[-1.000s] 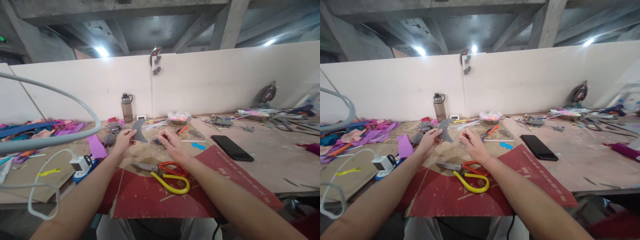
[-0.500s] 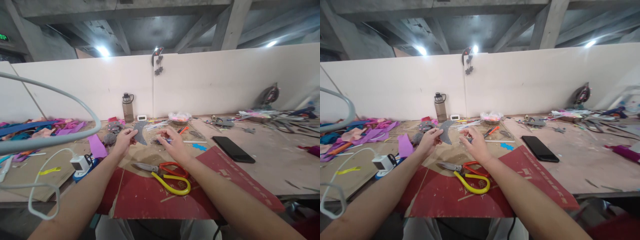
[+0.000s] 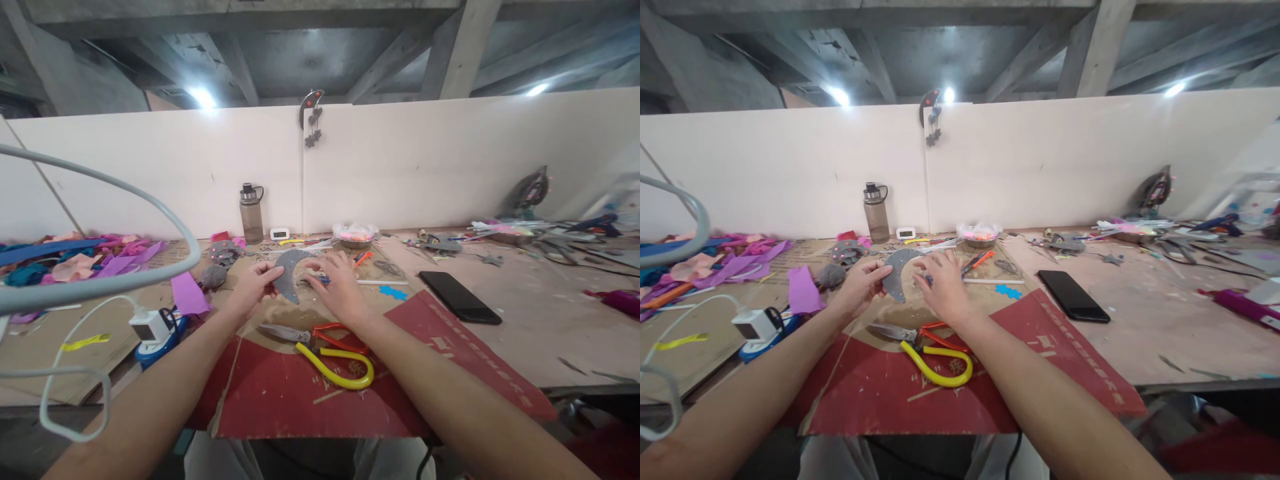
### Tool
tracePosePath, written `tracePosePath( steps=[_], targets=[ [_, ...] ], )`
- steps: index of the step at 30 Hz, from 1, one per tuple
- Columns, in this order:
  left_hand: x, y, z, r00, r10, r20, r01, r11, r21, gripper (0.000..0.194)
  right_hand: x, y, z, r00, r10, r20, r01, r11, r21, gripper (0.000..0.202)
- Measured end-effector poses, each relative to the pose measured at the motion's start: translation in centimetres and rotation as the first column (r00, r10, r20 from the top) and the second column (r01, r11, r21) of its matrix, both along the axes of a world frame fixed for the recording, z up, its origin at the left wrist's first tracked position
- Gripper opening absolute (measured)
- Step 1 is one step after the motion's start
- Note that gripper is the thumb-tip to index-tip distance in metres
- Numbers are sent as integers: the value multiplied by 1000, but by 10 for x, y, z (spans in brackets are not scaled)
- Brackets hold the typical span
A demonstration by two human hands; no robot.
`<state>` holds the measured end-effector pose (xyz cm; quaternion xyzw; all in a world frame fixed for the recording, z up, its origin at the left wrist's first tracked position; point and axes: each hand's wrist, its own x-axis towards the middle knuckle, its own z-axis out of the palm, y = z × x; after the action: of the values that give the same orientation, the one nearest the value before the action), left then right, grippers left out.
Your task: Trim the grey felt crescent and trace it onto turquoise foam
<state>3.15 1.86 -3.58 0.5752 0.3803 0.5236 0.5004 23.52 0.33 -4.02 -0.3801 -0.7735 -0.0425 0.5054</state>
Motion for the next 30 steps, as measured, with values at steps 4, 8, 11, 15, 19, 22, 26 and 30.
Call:
tracePosePath(
  steps=[4,8,11,15,19,22,26,30],
  targets=[
    [-1,-1,1,1000,21,-1,-21,999,26,32,0,0,0,985,125,-123,-138,985,-104,17],
    [-2,-2,3,1000,24,-10,-23,999,46,31,-4,-1,0,947,206,-245,-261,940,-220,22],
    [-2,-2,3,1000,12,-20,-11,998,60,30,-7,-3,1,913,242,-330,-356,868,-346,27],
    [0,-3,2,999,9,-45,-6,998,70,30,-9,-6,2,886,252,-390,-420,792,-444,32],
    [1,-4,2,996,22,-90,-12,994,106,28,-11,-6,2,869,286,-403,-461,763,-453,31],
    [3,-7,3,988,17,-153,3,991,131,28,-15,-7,1,885,292,-364,-444,764,-467,25],
    [4,-9,3,979,4,-206,27,989,147,29,-19,-7,-2,939,214,-268,-322,821,-471,14],
    [3,-6,1,970,10,-243,27,988,151,29,-16,-5,-4,963,162,-217,-242,877,-416,16]
  ],
)
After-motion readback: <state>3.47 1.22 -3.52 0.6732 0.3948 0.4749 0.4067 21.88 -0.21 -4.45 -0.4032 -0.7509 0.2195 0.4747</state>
